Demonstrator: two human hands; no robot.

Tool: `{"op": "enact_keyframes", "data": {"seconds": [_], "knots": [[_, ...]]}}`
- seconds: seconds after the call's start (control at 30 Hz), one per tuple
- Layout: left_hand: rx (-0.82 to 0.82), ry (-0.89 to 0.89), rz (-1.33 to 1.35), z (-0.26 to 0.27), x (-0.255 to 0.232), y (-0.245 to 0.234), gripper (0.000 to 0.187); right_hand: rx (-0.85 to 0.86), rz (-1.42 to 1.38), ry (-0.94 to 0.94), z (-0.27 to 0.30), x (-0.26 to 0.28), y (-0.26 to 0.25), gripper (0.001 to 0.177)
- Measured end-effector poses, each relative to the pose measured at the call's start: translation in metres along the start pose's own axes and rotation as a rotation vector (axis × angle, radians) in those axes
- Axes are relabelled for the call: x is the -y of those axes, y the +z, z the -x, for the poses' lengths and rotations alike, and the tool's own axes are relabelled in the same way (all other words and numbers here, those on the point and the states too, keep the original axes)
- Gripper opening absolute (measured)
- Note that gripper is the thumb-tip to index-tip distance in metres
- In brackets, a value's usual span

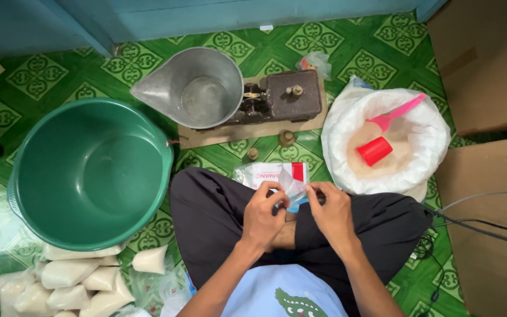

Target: The person scoops a white powder from a large bag using a red scoop and pours it into the hopper of a small grinding machine. The person repeats this scooping and pouring action multiple times.

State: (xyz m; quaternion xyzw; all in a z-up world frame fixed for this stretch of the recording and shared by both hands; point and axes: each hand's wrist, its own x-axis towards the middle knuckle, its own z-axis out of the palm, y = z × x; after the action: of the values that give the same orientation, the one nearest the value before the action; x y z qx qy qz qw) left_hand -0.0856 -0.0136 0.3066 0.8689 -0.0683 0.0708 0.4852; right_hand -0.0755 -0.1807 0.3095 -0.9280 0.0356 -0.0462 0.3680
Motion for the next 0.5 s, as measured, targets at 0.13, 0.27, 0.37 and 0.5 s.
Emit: {"op": "enact_keyframes", "data": {"seconds": [0.13, 0.27, 0.37, 0.5], "knots": [[0.014, 0.055, -0.076, 0.005, 0.007, 0.016, 0.019, -0.014, -0.001, 0.001, -0.002, -0.003, -0.002, 0.007], [0.050, 0.022, -0.156, 0.003, 0.009, 0.020, 0.017, 0.019, 0.042, -0.104, -0.001, 0.009, -0.009, 0.002], [0.046, 0.022, -0.171, -0.003, 0.003, 0.015, 0.019, 0.058, 0.016, -0.124, 0.000, 0.003, -0.004, 0.003], [0.060, 0.018, -0.222, -0.006, 0.004, 0.012, 0.026, 0.087, 0.006, -0.118, -0.001, -0.005, 0.002, 0.006]]}}
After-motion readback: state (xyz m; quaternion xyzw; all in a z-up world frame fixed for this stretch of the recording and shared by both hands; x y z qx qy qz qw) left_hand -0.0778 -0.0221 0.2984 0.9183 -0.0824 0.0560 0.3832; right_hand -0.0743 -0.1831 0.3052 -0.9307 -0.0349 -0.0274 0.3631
